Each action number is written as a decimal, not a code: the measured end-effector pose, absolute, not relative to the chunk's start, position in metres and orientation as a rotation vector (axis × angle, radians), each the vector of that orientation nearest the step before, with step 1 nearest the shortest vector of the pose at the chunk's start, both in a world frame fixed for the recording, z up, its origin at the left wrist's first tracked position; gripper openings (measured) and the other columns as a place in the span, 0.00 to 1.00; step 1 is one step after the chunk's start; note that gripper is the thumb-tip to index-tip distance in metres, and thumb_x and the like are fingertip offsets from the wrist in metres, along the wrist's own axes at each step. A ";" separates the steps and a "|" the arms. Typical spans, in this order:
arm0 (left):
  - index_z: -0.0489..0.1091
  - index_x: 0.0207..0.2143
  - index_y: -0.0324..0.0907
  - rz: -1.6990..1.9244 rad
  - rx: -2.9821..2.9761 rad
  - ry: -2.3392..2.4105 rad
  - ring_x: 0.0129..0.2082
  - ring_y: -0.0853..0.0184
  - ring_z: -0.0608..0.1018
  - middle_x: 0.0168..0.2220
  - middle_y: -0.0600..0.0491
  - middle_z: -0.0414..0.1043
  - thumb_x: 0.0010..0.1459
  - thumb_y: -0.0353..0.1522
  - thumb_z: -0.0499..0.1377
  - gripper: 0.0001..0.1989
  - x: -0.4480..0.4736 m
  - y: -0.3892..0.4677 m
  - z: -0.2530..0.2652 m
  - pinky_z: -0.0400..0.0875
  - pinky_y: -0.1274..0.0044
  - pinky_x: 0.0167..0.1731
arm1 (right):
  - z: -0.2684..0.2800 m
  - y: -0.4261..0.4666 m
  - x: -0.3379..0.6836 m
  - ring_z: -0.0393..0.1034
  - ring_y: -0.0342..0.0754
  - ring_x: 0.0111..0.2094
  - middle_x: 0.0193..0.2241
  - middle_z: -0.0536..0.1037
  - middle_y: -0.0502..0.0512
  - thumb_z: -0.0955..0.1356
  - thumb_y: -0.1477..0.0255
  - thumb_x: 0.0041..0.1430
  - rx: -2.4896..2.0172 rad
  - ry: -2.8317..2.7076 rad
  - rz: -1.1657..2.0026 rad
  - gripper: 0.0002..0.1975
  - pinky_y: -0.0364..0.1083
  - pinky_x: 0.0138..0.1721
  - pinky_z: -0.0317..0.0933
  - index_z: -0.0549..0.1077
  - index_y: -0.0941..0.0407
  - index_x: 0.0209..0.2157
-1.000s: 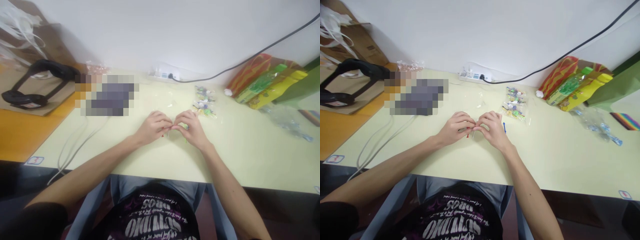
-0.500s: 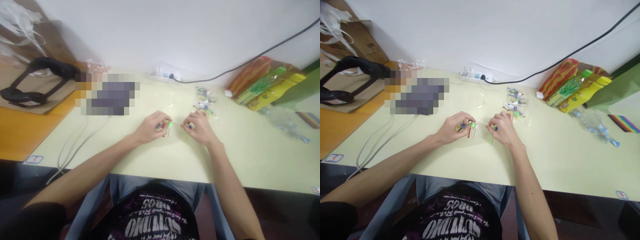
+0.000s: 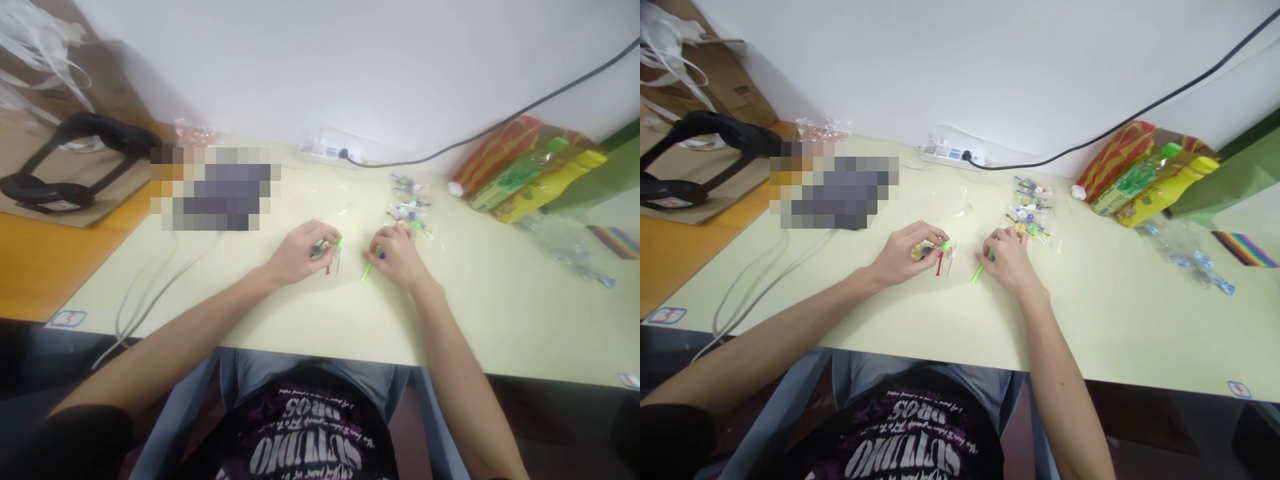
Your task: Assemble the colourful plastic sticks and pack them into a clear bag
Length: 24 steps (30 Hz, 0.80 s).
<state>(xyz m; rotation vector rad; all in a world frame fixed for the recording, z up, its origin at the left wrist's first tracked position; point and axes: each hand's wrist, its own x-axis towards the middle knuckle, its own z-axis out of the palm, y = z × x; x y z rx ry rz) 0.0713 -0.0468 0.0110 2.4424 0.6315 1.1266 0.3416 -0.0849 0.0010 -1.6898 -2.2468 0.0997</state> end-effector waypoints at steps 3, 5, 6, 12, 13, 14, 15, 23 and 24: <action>0.71 0.40 0.42 1.129 2.444 0.632 0.45 0.63 0.80 0.45 0.48 0.79 0.64 0.28 0.59 0.03 0.071 -0.046 0.010 0.75 0.69 0.47 | 0.001 -0.084 0.343 0.67 0.61 0.48 0.40 0.79 0.60 0.69 0.65 0.64 -1.724 -2.197 0.095 0.09 0.60 0.49 0.51 0.75 0.53 0.31; 0.71 0.41 0.42 1.134 2.445 0.630 0.45 0.63 0.80 0.45 0.48 0.79 0.64 0.28 0.59 0.03 0.070 -0.045 0.010 0.75 0.69 0.48 | 0.001 -0.084 0.344 0.68 0.61 0.46 0.38 0.80 0.59 0.68 0.65 0.65 -1.756 -2.144 0.087 0.08 0.60 0.50 0.50 0.74 0.53 0.33; 0.71 0.41 0.42 1.135 2.446 0.630 0.45 0.63 0.80 0.45 0.48 0.79 0.65 0.28 0.59 0.03 0.070 -0.045 0.009 0.75 0.69 0.48 | 0.001 -0.084 0.345 0.68 0.61 0.46 0.36 0.80 0.58 0.67 0.66 0.64 -1.770 -2.120 0.084 0.07 0.60 0.50 0.50 0.74 0.53 0.33; 0.71 0.40 0.42 1.127 2.447 0.643 0.45 0.63 0.80 0.45 0.48 0.79 0.65 0.28 0.59 0.02 0.071 -0.045 0.010 0.74 0.69 0.48 | -0.002 -0.084 0.343 0.69 0.60 0.44 0.31 0.81 0.55 0.67 0.68 0.63 -1.805 -2.088 0.128 0.04 0.59 0.50 0.48 0.72 0.53 0.34; 0.71 0.40 0.42 1.124 2.447 0.645 0.45 0.63 0.80 0.45 0.48 0.79 0.65 0.28 0.59 0.02 0.071 -0.046 0.009 0.74 0.69 0.48 | -0.002 -0.085 0.342 0.69 0.60 0.43 0.31 0.81 0.55 0.67 0.69 0.62 -1.802 -2.092 0.133 0.04 0.59 0.51 0.48 0.72 0.53 0.34; 0.71 0.40 0.42 1.123 2.447 0.645 0.45 0.63 0.80 0.45 0.48 0.79 0.65 0.28 0.59 0.02 0.071 -0.046 0.009 0.74 0.69 0.48 | -0.003 -0.085 0.340 0.69 0.59 0.43 0.31 0.82 0.55 0.67 0.70 0.62 -1.798 -2.097 0.138 0.03 0.59 0.50 0.48 0.72 0.53 0.34; 0.71 0.40 0.42 1.122 2.448 0.641 0.45 0.63 0.80 0.45 0.48 0.79 0.65 0.28 0.59 0.02 0.071 -0.046 0.009 0.74 0.70 0.48 | -0.003 -0.085 0.338 0.69 0.59 0.43 0.31 0.82 0.55 0.67 0.70 0.62 -1.794 -2.101 0.142 0.02 0.58 0.50 0.48 0.72 0.53 0.34; 0.71 0.40 0.42 1.123 2.453 0.631 0.45 0.63 0.80 0.45 0.48 0.79 0.64 0.27 0.60 0.03 0.072 -0.046 0.008 0.74 0.69 0.48 | -0.006 -0.083 0.326 0.69 0.58 0.44 0.32 0.82 0.55 0.66 0.74 0.61 -1.807 -2.126 0.168 0.05 0.56 0.51 0.46 0.73 0.54 0.38; 0.71 0.40 0.42 1.122 2.452 0.632 0.45 0.63 0.80 0.45 0.48 0.79 0.64 0.27 0.60 0.03 0.072 -0.046 0.008 0.74 0.69 0.48 | -0.007 -0.082 0.325 0.69 0.58 0.44 0.32 0.82 0.55 0.66 0.74 0.61 -1.808 -2.116 0.172 0.05 0.56 0.51 0.46 0.73 0.54 0.39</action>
